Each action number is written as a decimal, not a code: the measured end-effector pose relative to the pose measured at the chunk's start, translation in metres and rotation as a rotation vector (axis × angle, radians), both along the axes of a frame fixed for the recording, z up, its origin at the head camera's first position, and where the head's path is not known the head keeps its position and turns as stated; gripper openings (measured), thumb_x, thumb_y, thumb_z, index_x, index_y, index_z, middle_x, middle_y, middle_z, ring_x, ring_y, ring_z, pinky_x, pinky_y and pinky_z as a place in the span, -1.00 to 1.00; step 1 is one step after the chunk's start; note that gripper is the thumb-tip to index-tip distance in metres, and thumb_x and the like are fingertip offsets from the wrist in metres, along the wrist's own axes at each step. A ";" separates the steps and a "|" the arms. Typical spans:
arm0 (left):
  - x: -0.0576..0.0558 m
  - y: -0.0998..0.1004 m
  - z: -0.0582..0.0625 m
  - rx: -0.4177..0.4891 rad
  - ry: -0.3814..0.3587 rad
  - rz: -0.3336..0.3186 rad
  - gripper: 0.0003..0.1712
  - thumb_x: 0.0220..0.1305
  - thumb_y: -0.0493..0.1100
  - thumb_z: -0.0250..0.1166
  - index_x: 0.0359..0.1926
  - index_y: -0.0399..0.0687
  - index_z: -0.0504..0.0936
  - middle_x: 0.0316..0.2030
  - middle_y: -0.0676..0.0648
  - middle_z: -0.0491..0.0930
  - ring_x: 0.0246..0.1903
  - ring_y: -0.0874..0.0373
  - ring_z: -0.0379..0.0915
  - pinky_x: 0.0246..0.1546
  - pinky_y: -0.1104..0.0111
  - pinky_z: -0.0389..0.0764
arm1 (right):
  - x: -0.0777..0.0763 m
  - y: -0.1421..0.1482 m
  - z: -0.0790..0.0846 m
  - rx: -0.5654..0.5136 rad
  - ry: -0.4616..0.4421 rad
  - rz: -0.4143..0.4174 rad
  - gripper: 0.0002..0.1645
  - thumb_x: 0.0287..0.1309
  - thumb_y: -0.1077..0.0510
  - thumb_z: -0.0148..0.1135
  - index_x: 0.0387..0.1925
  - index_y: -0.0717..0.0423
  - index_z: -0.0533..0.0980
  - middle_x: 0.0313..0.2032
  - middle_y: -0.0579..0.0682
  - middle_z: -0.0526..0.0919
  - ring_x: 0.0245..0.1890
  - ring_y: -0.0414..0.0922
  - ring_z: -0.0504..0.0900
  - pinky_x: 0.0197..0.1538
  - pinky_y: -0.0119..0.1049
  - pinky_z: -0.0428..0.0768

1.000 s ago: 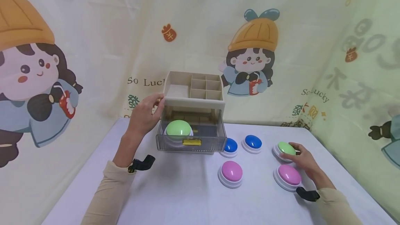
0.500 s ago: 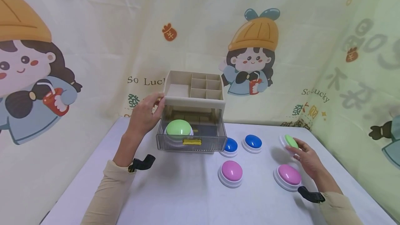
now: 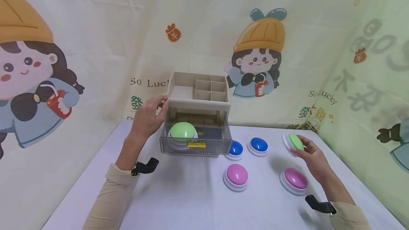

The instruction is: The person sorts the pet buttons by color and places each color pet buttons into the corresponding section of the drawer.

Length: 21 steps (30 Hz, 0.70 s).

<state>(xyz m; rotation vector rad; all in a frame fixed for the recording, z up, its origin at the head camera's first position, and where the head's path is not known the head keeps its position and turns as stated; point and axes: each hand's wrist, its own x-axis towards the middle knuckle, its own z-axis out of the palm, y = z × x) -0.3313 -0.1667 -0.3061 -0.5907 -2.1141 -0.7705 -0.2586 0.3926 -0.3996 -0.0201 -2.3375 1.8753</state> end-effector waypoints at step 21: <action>0.001 0.000 0.000 0.011 -0.007 -0.004 -0.67 0.53 -0.13 0.16 0.15 -0.22 0.61 0.01 -0.25 0.70 -0.11 -0.17 0.70 -0.20 -0.03 0.71 | 0.034 -0.056 0.039 0.114 0.201 0.170 -0.21 0.30 0.33 0.25 0.48 -0.10 0.24 0.27 -0.28 0.37 0.20 -0.27 0.34 0.03 -0.47 0.52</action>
